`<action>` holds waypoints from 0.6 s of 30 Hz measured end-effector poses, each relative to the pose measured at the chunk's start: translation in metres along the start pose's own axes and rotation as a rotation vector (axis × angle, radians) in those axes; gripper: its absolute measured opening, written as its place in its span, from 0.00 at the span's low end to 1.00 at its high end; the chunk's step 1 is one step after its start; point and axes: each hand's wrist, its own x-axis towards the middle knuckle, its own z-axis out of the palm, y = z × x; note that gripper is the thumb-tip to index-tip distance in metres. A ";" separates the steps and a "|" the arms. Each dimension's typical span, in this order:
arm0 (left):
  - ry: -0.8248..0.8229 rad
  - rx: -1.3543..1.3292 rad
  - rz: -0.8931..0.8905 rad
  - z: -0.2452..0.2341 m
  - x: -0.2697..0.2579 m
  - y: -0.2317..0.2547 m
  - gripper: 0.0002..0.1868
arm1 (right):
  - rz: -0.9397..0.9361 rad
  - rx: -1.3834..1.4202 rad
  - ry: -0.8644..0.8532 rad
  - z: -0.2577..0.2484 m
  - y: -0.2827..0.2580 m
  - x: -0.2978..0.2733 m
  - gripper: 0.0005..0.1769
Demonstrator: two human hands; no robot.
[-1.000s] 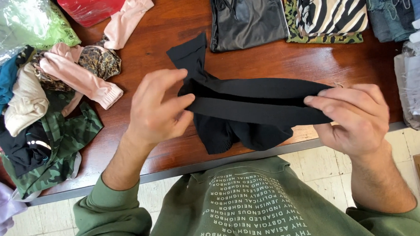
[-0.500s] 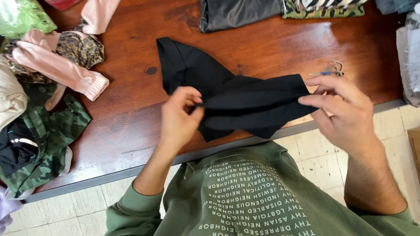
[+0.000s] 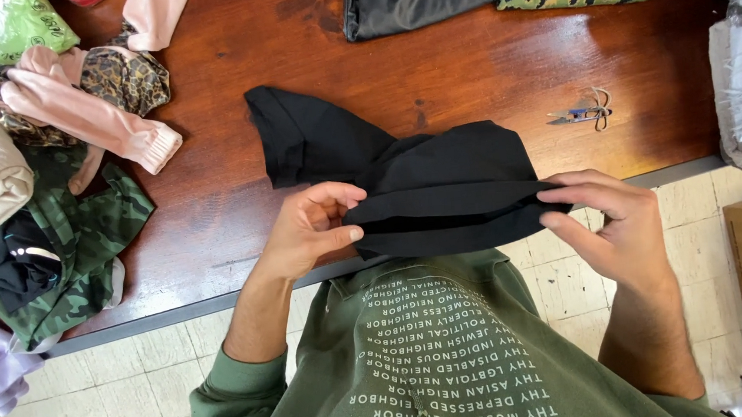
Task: The person folds a zebra-print top and a pair of black shorts on a wooden table.
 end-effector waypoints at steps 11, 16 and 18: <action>0.093 0.016 0.030 0.016 -0.013 0.009 0.22 | -0.060 -0.026 0.375 0.025 -0.003 0.000 0.17; 0.476 0.881 0.651 0.046 -0.019 0.015 0.10 | -0.097 -0.085 0.539 0.038 0.017 -0.007 0.21; 0.596 1.135 0.911 0.048 -0.019 0.011 0.13 | -0.132 -0.126 0.602 0.041 0.022 -0.008 0.21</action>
